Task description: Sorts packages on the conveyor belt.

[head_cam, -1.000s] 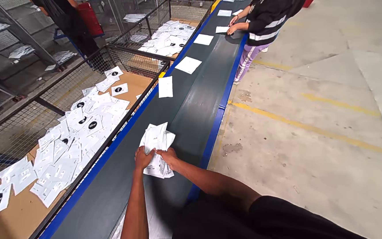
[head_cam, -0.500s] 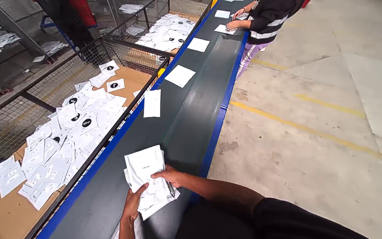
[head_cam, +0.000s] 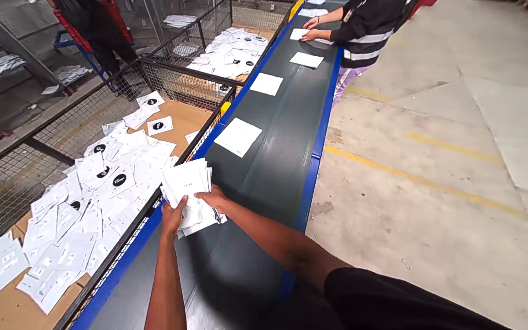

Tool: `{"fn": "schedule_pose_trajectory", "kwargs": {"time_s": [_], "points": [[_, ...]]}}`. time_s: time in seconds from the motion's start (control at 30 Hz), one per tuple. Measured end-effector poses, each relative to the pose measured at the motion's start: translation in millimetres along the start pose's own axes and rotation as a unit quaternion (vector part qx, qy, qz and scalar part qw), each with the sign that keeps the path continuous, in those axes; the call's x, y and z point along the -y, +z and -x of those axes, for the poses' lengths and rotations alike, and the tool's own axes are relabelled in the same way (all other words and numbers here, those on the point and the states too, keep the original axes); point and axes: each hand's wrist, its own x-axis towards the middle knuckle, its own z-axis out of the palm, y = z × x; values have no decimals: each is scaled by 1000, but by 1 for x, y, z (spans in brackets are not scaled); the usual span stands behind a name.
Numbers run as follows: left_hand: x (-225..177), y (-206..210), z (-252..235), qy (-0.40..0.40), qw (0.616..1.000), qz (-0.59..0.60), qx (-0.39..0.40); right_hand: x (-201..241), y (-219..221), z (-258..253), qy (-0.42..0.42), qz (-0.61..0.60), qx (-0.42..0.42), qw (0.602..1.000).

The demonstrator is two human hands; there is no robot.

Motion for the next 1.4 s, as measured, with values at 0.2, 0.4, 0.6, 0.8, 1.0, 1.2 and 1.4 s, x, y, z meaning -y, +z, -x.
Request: {"fn": "schedule_pose_trajectory", "kwargs": {"time_s": [0.2, 0.4, 0.6, 0.8, 1.0, 1.2, 1.4], "points": [[22, -15, 3, -40, 966, -247, -69, -31, 25, -9, 58, -46, 35, 997], [40, -46, 104, -146, 987, 56, -41, -59, 19, 50, 145, -130, 155, 969], [57, -23, 177, -134, 971, 196, -30, -86, 1, 109, 50, 40, 216, 974], [18, 2, 130, -74, 973, 208, -66, -29, -15, 51, -181, 308, 113, 927], [14, 27, 76, -111, 983, 55, -138, 2, -18, 7, -110, 429, 80, 893], [38, 12, 116, -101, 976, 40, -191, -42, 6, 39, -107, 434, 116, 887], [68, -11, 185, -125, 961, 148, -196, -87, 19, 90, -131, 364, 135, 912]]}}
